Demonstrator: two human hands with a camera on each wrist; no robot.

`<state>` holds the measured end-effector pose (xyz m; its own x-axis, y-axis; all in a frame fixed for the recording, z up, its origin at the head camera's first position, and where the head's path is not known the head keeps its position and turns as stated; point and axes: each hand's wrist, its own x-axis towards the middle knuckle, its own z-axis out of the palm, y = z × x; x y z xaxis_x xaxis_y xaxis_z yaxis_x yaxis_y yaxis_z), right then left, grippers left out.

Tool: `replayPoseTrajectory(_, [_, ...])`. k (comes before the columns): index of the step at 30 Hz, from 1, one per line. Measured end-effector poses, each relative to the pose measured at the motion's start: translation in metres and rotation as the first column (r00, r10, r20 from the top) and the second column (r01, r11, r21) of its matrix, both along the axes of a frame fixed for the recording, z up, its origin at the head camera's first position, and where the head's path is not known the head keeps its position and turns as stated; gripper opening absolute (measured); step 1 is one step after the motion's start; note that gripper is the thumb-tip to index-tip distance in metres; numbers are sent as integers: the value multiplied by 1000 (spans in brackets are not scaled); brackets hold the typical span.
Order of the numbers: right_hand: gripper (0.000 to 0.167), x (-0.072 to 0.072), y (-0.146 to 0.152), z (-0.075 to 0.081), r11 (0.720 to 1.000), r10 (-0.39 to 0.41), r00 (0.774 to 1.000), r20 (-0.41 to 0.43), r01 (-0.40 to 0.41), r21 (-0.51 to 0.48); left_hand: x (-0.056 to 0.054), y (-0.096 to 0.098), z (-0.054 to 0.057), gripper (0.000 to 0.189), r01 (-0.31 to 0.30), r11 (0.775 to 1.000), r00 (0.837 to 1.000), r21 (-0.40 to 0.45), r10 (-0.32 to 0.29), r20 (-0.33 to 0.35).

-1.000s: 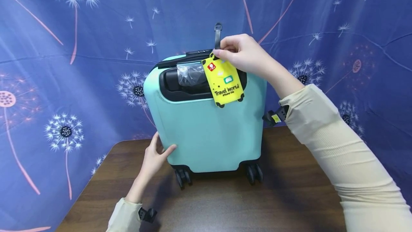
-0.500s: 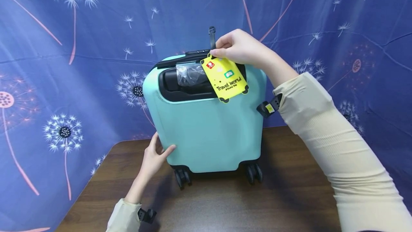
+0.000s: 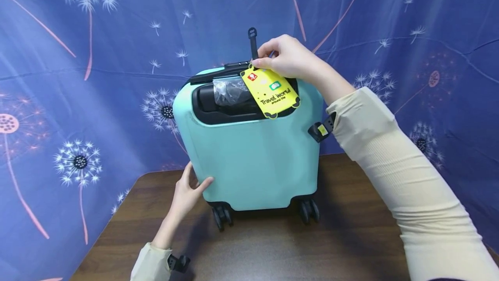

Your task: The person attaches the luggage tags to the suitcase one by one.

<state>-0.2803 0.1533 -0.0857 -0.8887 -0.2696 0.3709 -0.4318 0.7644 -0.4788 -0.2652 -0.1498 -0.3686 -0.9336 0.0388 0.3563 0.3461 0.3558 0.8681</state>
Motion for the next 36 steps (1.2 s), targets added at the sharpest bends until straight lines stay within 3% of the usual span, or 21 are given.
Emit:
replayPoseTrajectory(5, [34,-7,3,-3,999,33,999,-19,-33,-11,14,6,17,81,16,1000,1000,5,-16,3])
replayPoseTrajectory(8, [32,-12,5,-4,998,51,998,-24,-52,-29,17,8,20,81,12,1000,1000,-10,-13,-13])
replayPoseTrajectory(17, [31,-22,4,-2,995,76,997,-10,-77,-62,-3,-1,-4,84,-8,1000,1000,-4,8,-29])
replayPoseTrajectory(22, [25,-25,1,-1,986,129,992,-11,-129,-108,0,1,0,82,-7,1000,1000,8,8,-11])
replayPoseTrajectory(29, [28,-28,-2,-6,974,148,987,-69,-158,-164,17,10,15,80,-3,1000,1000,-3,3,-19])
replayPoseTrajectory(36, [33,-27,-3,-9,981,118,991,-69,-127,-145,0,0,-2,81,-31,999,999,-32,30,-33])
